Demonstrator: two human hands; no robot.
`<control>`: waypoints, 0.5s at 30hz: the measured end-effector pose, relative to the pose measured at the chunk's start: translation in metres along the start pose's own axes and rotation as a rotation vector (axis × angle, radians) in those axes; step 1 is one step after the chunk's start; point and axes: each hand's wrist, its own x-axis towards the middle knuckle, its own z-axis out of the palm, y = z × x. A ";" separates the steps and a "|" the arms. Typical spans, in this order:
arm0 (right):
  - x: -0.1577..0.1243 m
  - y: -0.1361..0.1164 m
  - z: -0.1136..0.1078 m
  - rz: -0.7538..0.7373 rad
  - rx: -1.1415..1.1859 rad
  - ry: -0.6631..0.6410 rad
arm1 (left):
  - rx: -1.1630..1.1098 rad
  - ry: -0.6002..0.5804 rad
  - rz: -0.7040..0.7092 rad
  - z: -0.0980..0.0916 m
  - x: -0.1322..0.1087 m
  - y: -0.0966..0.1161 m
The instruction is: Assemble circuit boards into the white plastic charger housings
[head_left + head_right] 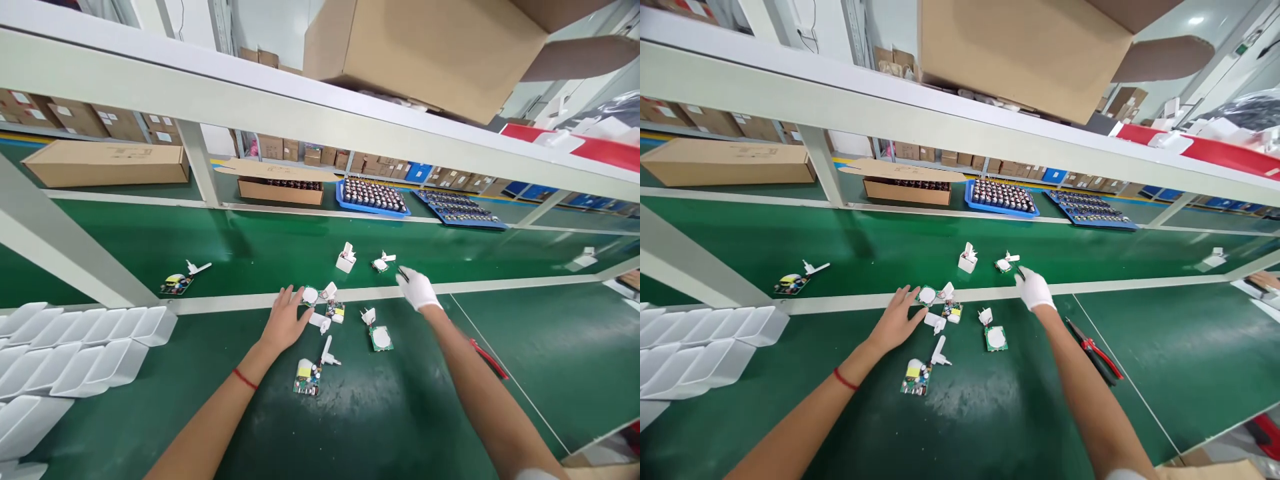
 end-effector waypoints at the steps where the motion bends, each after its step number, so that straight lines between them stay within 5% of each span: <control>1: -0.010 0.019 -0.002 0.036 -0.065 -0.025 | 0.012 0.008 -0.002 0.003 0.011 0.002; 4: -0.032 0.062 -0.002 0.118 -0.236 -0.105 | 0.041 0.028 0.014 0.011 0.031 0.013; 7: -0.032 0.080 0.000 0.141 -0.356 -0.121 | 0.062 0.041 0.045 0.013 0.035 0.023; 15: 0.061 0.043 0.009 -0.154 -0.474 0.034 | 0.019 -0.104 0.195 -0.007 0.002 0.031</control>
